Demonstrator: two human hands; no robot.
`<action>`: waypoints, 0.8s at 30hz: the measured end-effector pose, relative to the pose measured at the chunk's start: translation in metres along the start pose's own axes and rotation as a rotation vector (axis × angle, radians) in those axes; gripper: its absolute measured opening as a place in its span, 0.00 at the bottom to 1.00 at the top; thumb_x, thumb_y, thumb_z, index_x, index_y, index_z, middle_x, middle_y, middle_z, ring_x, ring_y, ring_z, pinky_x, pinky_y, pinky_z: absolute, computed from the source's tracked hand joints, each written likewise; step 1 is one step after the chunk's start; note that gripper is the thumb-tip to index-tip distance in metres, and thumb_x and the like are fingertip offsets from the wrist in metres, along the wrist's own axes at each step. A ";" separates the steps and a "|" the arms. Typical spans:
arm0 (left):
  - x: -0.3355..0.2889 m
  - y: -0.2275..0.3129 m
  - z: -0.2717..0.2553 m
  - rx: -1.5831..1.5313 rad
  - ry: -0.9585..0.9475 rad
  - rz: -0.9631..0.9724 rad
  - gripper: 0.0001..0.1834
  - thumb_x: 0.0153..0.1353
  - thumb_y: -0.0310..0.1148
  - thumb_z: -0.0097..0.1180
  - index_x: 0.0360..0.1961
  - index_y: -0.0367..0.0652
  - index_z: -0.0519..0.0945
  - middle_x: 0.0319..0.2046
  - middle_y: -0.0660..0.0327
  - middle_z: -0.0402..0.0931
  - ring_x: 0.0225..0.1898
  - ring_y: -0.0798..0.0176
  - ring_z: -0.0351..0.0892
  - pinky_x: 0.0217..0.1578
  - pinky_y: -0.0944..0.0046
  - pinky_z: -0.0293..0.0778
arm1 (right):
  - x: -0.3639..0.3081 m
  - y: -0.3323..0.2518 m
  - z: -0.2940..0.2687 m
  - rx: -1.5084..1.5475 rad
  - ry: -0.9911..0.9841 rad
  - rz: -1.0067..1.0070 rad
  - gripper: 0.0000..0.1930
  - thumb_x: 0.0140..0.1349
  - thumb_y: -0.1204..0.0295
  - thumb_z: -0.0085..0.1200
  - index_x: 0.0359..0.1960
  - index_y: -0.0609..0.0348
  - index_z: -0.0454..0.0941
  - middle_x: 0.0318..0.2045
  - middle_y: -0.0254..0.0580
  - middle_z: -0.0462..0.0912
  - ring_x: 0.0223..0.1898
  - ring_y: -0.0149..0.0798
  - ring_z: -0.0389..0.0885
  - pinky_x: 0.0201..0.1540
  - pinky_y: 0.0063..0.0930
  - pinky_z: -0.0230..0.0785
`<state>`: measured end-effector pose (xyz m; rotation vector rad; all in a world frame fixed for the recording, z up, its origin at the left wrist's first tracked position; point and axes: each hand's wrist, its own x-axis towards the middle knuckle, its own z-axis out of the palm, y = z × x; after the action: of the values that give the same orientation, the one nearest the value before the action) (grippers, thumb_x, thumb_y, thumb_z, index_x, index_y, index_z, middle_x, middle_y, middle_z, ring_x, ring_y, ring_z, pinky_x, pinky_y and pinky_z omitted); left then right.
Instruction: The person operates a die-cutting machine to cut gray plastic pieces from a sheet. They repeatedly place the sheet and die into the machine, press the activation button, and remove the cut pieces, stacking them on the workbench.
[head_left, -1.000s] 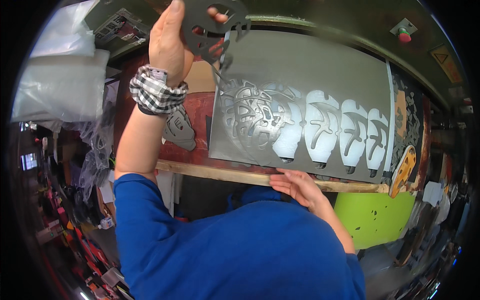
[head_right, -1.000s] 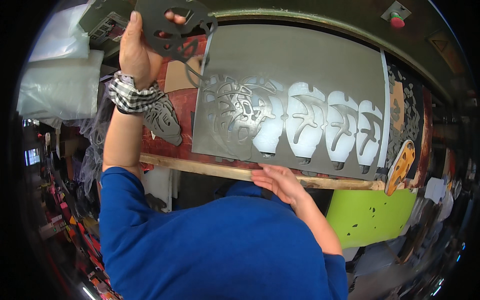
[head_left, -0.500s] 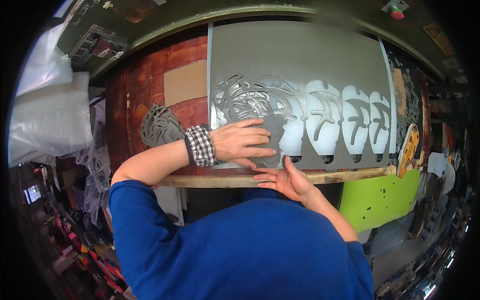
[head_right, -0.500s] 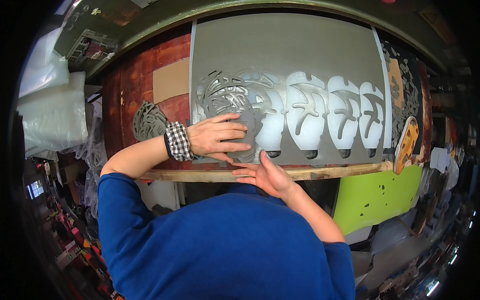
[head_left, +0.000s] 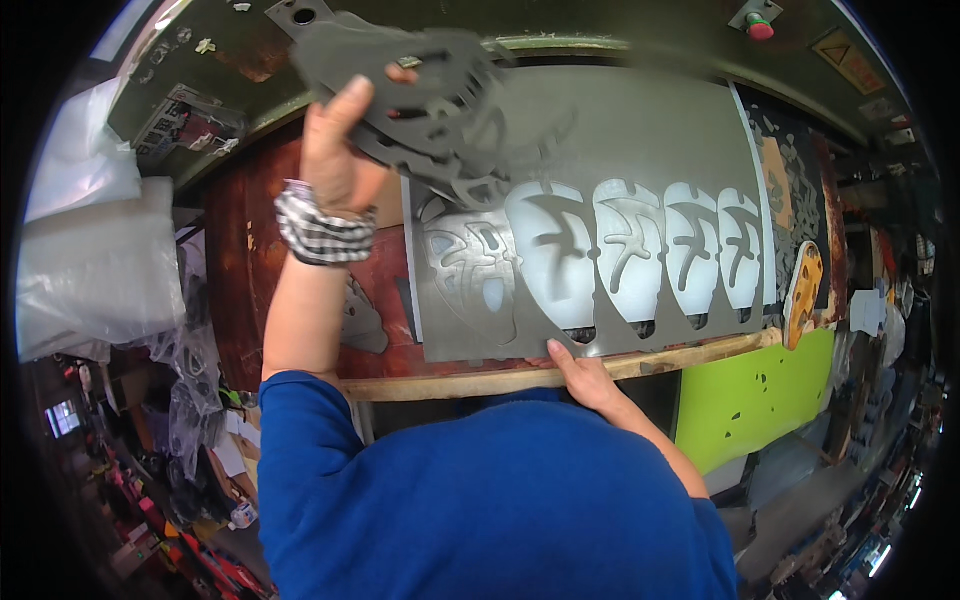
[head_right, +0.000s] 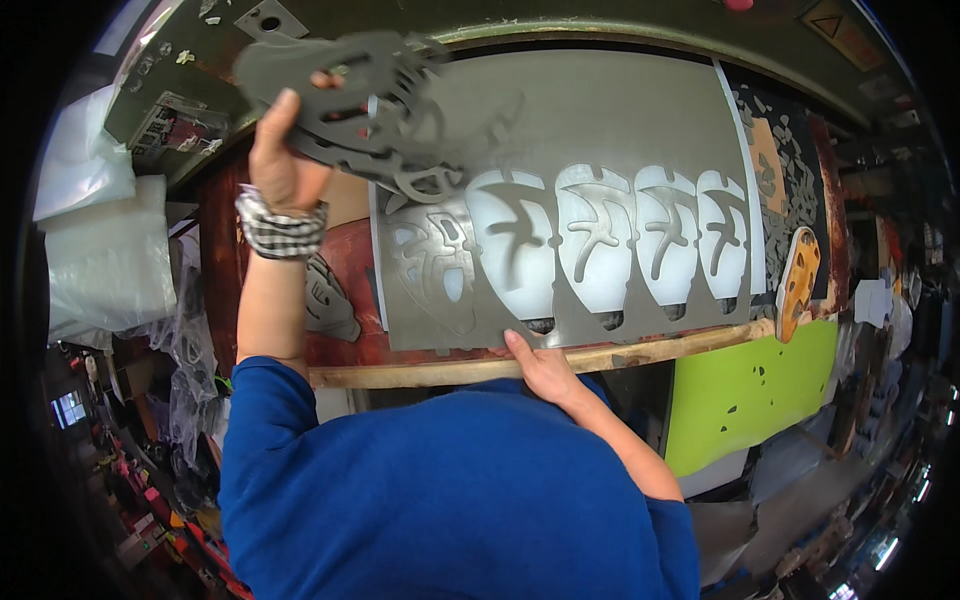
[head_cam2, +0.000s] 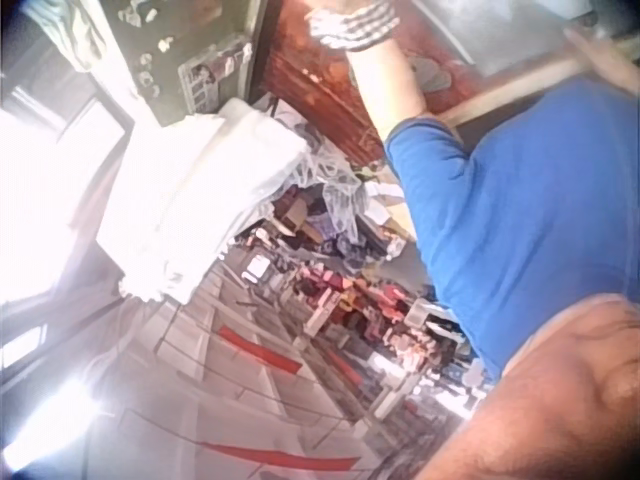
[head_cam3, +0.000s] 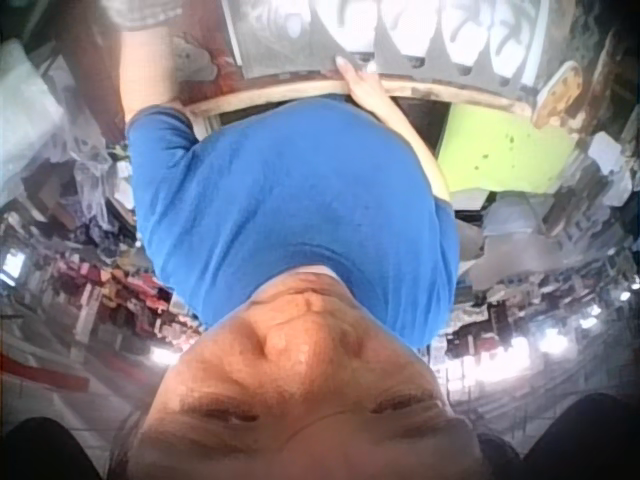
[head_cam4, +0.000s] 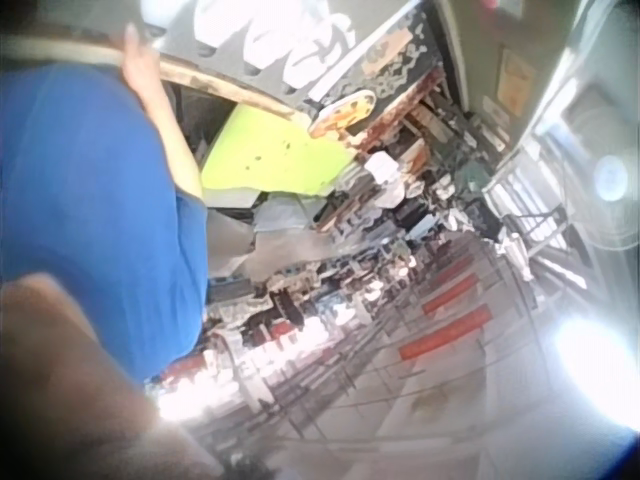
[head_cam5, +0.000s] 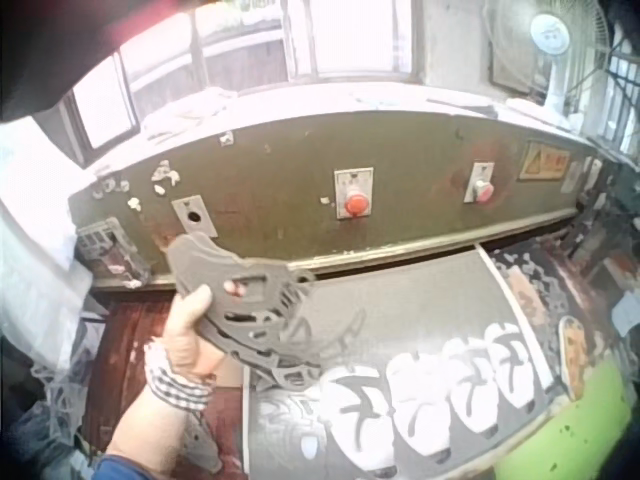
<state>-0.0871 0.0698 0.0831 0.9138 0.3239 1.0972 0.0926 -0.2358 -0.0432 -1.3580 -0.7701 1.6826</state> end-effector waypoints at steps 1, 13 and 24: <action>0.007 0.013 -0.003 -0.025 -0.001 0.008 0.13 0.64 0.30 0.52 0.48 0.36 0.74 0.41 0.54 0.78 0.49 0.55 0.77 0.52 0.49 0.75 | 0.000 0.000 0.000 -0.013 0.037 0.044 0.20 0.72 0.61 0.43 0.52 0.68 0.71 0.46 0.46 0.80 0.45 0.37 0.80 0.51 0.30 0.71; -0.051 -0.011 0.013 1.427 -0.781 0.640 0.22 0.40 0.23 0.62 0.42 0.38 0.79 0.29 0.60 0.76 0.34 0.56 0.77 0.39 0.55 0.74 | 0.007 -0.004 0.014 0.225 -0.224 0.009 0.15 0.68 0.69 0.51 0.52 0.64 0.73 0.47 0.43 0.79 0.47 0.36 0.80 0.50 0.30 0.73; -0.136 -0.066 -0.045 1.406 -1.111 0.314 0.25 0.56 0.41 0.57 0.55 0.44 0.76 0.45 0.55 0.74 0.51 0.56 0.74 0.59 0.49 0.65 | 0.015 -0.013 0.032 0.241 0.012 0.433 0.25 0.71 0.58 0.44 0.58 0.67 0.65 0.51 0.49 0.76 0.52 0.44 0.77 0.53 0.35 0.73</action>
<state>-0.1369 -0.0373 -0.0218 2.7075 -0.0529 0.3283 0.0635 -0.2149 -0.0320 -1.4277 -0.2589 2.0211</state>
